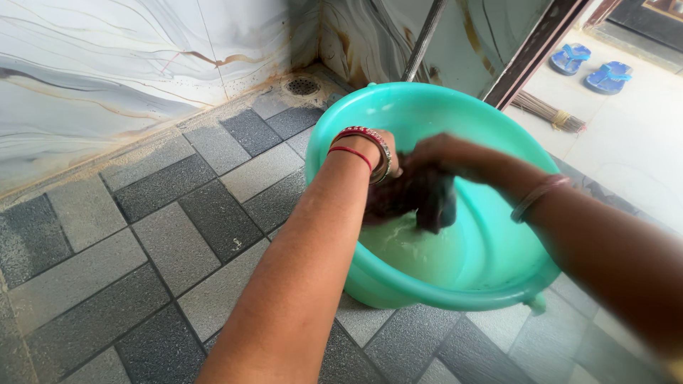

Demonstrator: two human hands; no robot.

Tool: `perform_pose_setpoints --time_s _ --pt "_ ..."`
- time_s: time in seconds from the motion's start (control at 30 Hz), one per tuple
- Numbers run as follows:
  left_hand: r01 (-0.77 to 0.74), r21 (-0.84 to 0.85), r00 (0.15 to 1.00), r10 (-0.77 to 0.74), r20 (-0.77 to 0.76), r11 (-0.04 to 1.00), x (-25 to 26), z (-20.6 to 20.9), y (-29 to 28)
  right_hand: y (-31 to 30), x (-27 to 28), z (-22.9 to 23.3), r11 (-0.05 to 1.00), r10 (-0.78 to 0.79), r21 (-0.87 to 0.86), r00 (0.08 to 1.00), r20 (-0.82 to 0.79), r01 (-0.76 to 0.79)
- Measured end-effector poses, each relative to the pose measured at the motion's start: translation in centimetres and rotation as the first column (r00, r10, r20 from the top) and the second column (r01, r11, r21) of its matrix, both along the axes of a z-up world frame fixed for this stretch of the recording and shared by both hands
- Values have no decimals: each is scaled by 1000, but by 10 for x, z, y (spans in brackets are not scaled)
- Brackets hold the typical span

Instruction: The person cleans the tiled floor around the base of a toilet using a cloth, then rinses the cloth in a bucket of water and continues wiping the tiles.

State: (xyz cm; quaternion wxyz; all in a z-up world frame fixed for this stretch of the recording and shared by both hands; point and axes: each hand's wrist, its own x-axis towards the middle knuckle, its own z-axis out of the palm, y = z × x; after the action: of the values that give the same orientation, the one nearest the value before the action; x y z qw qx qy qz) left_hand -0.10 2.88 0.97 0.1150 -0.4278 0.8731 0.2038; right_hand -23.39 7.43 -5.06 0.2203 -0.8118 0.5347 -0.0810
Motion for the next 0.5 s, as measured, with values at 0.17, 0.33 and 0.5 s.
perform_pose_setpoints --time_s 0.17,0.33,0.5 --pt "-7 63 999 10 -36 998 -2 13 2 -9 39 -127 646 -435 476 800 -413 597" --pt "50 57 996 -45 -83 997 -3 15 1 -12 82 -183 742 -68 556 868 -492 373" --pt "64 54 987 -56 -148 996 4 19 7 -59 51 -176 726 -124 518 827 -549 453"
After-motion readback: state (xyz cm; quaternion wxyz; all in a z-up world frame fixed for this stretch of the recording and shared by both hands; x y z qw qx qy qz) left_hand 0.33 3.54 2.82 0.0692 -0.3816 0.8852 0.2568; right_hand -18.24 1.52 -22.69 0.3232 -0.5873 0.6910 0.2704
